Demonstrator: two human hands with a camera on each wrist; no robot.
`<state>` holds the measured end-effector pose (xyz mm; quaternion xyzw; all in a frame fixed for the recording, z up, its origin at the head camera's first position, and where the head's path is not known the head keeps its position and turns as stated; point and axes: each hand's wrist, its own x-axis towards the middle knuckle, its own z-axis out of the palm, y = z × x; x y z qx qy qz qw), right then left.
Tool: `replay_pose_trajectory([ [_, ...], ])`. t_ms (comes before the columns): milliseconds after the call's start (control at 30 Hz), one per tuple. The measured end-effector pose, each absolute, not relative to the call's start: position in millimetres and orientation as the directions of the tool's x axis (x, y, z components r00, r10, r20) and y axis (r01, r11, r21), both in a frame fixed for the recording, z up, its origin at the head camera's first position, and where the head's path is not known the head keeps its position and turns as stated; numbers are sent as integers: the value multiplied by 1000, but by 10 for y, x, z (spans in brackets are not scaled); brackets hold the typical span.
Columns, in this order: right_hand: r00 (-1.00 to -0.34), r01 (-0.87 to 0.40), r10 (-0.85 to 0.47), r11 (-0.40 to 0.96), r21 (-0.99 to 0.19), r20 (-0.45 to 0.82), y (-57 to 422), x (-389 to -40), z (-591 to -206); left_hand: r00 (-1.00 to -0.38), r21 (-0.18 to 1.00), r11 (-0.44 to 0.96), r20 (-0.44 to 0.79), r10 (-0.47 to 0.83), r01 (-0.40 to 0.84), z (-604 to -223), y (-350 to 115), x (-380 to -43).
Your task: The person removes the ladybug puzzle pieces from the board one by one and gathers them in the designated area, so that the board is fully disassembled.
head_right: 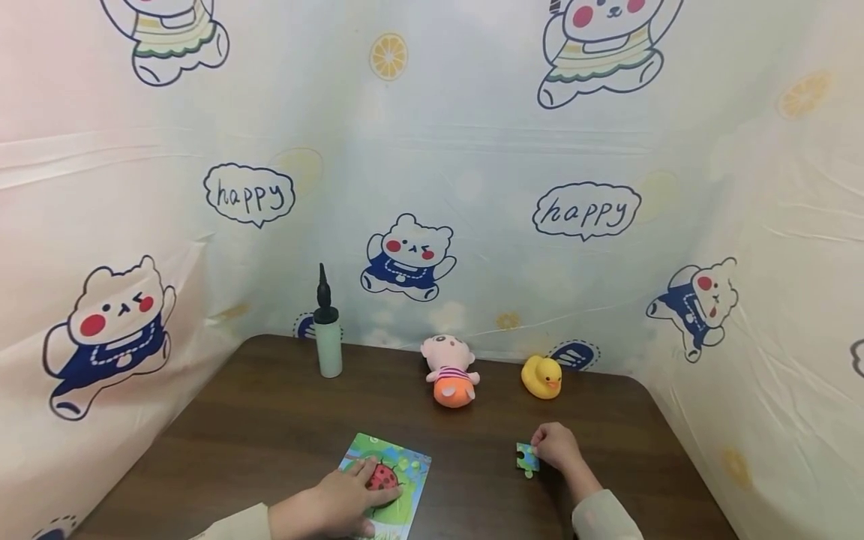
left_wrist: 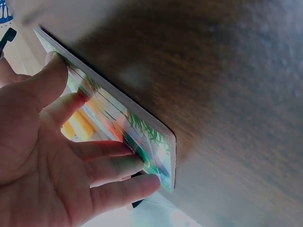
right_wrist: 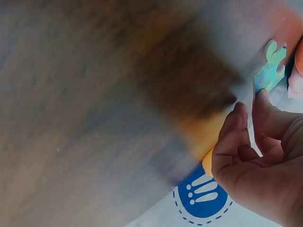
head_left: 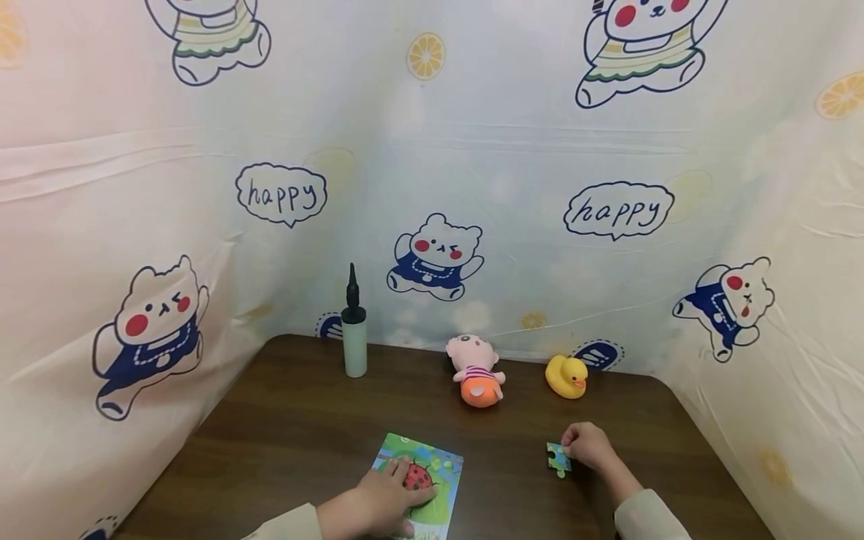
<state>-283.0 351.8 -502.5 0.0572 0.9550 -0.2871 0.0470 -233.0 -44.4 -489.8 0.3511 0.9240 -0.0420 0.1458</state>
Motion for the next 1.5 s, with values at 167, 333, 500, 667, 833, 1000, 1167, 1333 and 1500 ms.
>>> replay_pose_trajectory([
  [167, -993, 101, 59, 880, -465, -103, 3525, -2853, -5047, -697, 75, 743, -296, 654, 665, -4900, -449, -2336],
  [333, -997, 68, 50, 922, -381, -57, 3469, -2862, -5057, -706, 61, 739, -252, 662, 671, -4918, -483, -2316],
  [500, -996, 85, 75, 927, -364, -40, 3406, -2832, -5067, -708, 32, 715, -119, 696, 698, -4943, -530, -2317],
  [667, -994, 82, 104, 928, -363, 40, 3207, -2789, -5060, -691, 31, 692, -33, 722, 722, -4934, -623, -2405],
  [833, -987, 11, 67, 936, -352, 147, 2876, -2765, -4970, -721, 52, 727, -92, 686, 685, -4907, -709, -2522],
  [1000, -988, -60, 0, 925, -375, 157, 2533, -2708, -4926, -721, 102, 735, -150, 677, 670, -4960, -733, -2522],
  [1167, -985, -135, -81, 909, -394, 151, 2218, -2675, -4946, -727, 116, 736, -118, 677, 667, -5005, -713, -2494],
  [1333, -970, -234, -185, 888, -395, 158, 1926, -2634, -4972, -736, 119, 739, -74, 673, 663, -5000, -682, -2493],
  [1500, -955, -298, -265, 870, -394, 137, 1677, -2621, -4927, -734, 72, 738, -71, 675, 671, -4934, -666, -2538],
])
